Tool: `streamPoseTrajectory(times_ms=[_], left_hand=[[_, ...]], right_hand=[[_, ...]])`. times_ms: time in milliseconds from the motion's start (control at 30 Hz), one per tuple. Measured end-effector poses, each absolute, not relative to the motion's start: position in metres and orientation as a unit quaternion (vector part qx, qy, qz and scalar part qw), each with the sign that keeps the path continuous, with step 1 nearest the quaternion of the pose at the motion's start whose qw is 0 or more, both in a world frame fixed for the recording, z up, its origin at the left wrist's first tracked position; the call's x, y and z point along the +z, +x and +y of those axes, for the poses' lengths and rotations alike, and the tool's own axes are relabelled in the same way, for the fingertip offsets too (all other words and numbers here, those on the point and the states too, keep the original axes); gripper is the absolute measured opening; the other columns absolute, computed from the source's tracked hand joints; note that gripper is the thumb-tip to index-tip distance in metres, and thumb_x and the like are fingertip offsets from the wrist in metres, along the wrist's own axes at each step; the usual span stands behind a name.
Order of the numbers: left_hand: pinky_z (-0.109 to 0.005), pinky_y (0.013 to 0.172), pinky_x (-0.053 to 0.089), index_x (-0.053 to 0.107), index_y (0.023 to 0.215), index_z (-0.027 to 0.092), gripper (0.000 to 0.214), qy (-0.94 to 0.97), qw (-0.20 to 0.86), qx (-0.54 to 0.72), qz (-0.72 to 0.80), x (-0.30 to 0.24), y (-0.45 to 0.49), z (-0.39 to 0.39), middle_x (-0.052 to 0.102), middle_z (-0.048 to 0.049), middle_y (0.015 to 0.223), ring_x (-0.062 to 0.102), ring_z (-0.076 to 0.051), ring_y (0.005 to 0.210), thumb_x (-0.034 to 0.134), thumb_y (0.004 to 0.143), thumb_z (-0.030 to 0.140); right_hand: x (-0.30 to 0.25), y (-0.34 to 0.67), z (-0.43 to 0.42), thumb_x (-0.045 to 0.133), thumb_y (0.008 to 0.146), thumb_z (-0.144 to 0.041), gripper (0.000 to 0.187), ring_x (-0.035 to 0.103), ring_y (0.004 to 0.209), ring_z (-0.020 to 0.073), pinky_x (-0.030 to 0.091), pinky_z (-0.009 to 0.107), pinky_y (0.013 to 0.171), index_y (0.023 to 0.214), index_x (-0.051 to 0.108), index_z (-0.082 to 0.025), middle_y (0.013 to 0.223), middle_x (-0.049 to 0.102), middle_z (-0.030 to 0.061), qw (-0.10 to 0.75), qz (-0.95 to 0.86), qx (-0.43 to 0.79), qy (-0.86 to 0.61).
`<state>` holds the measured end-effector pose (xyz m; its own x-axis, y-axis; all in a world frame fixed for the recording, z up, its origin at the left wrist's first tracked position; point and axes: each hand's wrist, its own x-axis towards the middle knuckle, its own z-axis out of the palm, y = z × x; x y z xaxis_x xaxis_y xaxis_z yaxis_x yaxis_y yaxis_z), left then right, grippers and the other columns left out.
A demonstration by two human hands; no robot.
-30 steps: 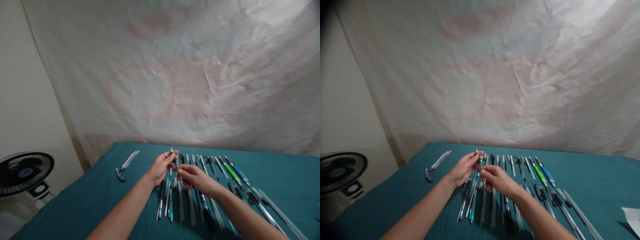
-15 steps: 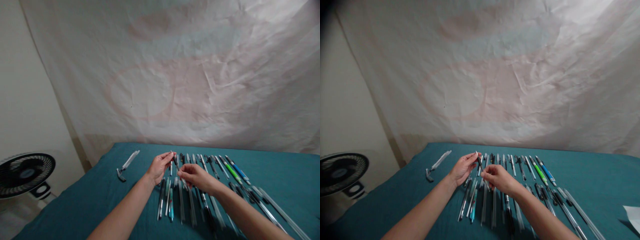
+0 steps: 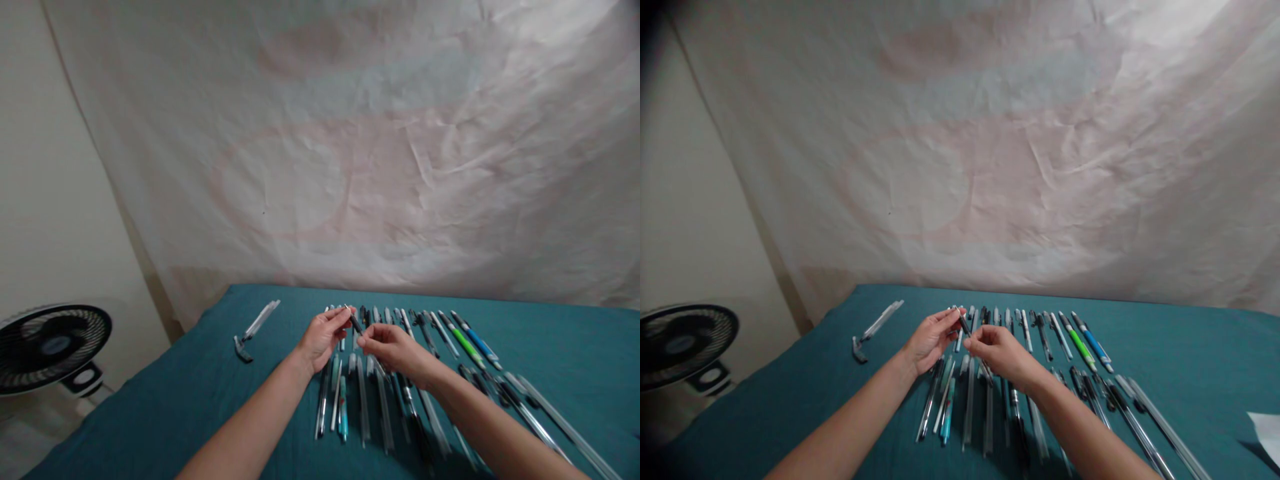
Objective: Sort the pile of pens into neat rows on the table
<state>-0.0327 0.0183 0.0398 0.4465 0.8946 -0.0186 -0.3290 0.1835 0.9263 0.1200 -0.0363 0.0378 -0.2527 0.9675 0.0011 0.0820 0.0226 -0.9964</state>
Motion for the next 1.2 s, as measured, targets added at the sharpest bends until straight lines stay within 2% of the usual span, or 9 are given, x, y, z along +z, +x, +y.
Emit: streamPoseTrajectory(times_ms=[133, 200, 367, 467, 667, 900, 1000, 1100, 1200], left_hand=[[-0.02, 0.059, 0.035, 0.063, 0.089, 0.015, 0.031, 0.467, 0.718, 0.428, 0.289, 0.0401, -0.0328, 0.0184, 0.061, -0.0032, 0.076, 0.052, -0.008, 0.065, 0.063, 0.064, 0.034], [-0.02, 0.057, 0.035, 0.063, 0.089, 0.015, 0.031, 0.465, 0.721, 0.426, 0.287, 0.0404, -0.033, 0.0187, 0.061, -0.0035, 0.075, 0.051, -0.008, 0.064, 0.063, 0.064, 0.034], [-0.019, 0.058, 0.036, 0.064, 0.088, 0.015, 0.032, 0.457, 0.72, 0.427, 0.301, 0.0417, -0.0321, 0.0174, 0.061, -0.0032, 0.074, 0.052, -0.008, 0.064, 0.065, 0.062, 0.032], [-0.019, 0.059, 0.036, 0.064, 0.088, 0.015, 0.032, 0.452, 0.723, 0.426, 0.304, 0.0421, -0.0313, 0.0163, 0.061, -0.0026, 0.071, 0.051, -0.007, 0.062, 0.066, 0.062, 0.033], [-0.019, 0.057, 0.035, 0.063, 0.09, 0.015, 0.031, 0.463, 0.723, 0.421, 0.294, 0.0406, -0.0342, 0.0205, 0.06, -0.0026, 0.073, 0.051, -0.007, 0.063, 0.063, 0.065, 0.033], [-0.02, 0.061, 0.036, 0.064, 0.088, 0.015, 0.031, 0.498, 0.694, 0.418, 0.308, 0.0429, -0.0367, 0.0216, 0.061, -0.0041, 0.079, 0.052, -0.008, 0.067, 0.065, 0.063, 0.033], [-0.019, 0.059, 0.035, 0.064, 0.087, 0.014, 0.031, 0.506, 0.69, 0.417, 0.309, 0.0439, -0.0359, 0.0204, 0.061, -0.0037, 0.077, 0.051, -0.008, 0.065, 0.065, 0.062, 0.033], [-0.019, 0.057, 0.034, 0.064, 0.088, 0.014, 0.031, 0.512, 0.688, 0.414, 0.305, 0.0444, -0.0357, 0.0201, 0.06, -0.0029, 0.073, 0.049, -0.007, 0.062, 0.064, 0.064, 0.034], [-0.019, 0.056, 0.033, 0.064, 0.088, 0.014, 0.032, 0.508, 0.689, 0.414, 0.31, 0.0449, -0.0359, 0.02, 0.06, -0.003, 0.073, 0.049, -0.007, 0.062, 0.064, 0.063, 0.035]], right_hand=[[0.0426, 0.1183, -0.04, 0.044, 0.072, -0.056, 0.043, 0.025, 0.033, 0.0015, 0.017, 0.017, 0.032, 0.079, 0.052, -0.014, 0.055, 0.048, -0.0043, 0.392, -0.567, 0.59, -0.421], [0.0432, 0.118, -0.0405, 0.04, 0.074, -0.056, 0.045, 0.024, 0.033, 0.0016, 0.017, 0.017, 0.032, 0.083, 0.053, -0.014, 0.057, 0.048, -0.004, 0.393, -0.569, 0.596, -0.408], [0.0394, 0.1201, -0.037, 0.051, 0.069, -0.053, 0.038, 0.023, 0.035, 0.0025, 0.015, 0.017, 0.034, 0.066, 0.049, -0.015, 0.044, 0.033, -0.0077, 0.418, -0.583, 0.532, -0.449], [0.0397, 0.1205, -0.0376, 0.054, 0.067, -0.052, 0.038, 0.024, 0.036, 0.0023, 0.016, 0.017, 0.034, 0.063, 0.047, -0.015, 0.045, 0.034, -0.0073, 0.424, -0.585, 0.516, -0.46], [0.0446, 0.1182, -0.043, 0.037, 0.075, -0.057, 0.044, 0.022, 0.034, 0.0023, 0.014, 0.017, 0.032, 0.08, 0.051, -0.016, 0.053, 0.043, -0.0049, 0.398, -0.556, 0.603, -0.412], [0.0396, 0.1198, -0.0384, 0.052, 0.069, -0.052, 0.037, 0.023, 0.035, 0.0027, 0.015, 0.016, 0.033, 0.064, 0.047, -0.016, 0.044, 0.031, -0.0082, 0.422, -0.58, 0.532, -0.45], [0.0403, 0.1189, -0.0395, 0.052, 0.068, -0.054, 0.039, 0.026, 0.034, 0.0024, 0.018, 0.016, 0.033, 0.067, 0.047, -0.015, 0.048, 0.04, -0.0066, 0.406, -0.58, 0.542, -0.453], [0.0434, 0.1172, -0.0422, 0.041, 0.074, -0.056, 0.041, 0.027, 0.034, 0.0024, 0.02, 0.016, 0.032, 0.075, 0.049, -0.016, 0.056, 0.049, -0.0037, 0.394, -0.573, 0.579, -0.426], [0.0447, 0.117, -0.0429, 0.036, 0.077, -0.055, 0.042, 0.028, 0.034, 0.0025, 0.021, 0.017, 0.033, 0.079, 0.051, -0.016, 0.057, 0.049, -0.0035, 0.401, -0.575, 0.587, -0.404]])
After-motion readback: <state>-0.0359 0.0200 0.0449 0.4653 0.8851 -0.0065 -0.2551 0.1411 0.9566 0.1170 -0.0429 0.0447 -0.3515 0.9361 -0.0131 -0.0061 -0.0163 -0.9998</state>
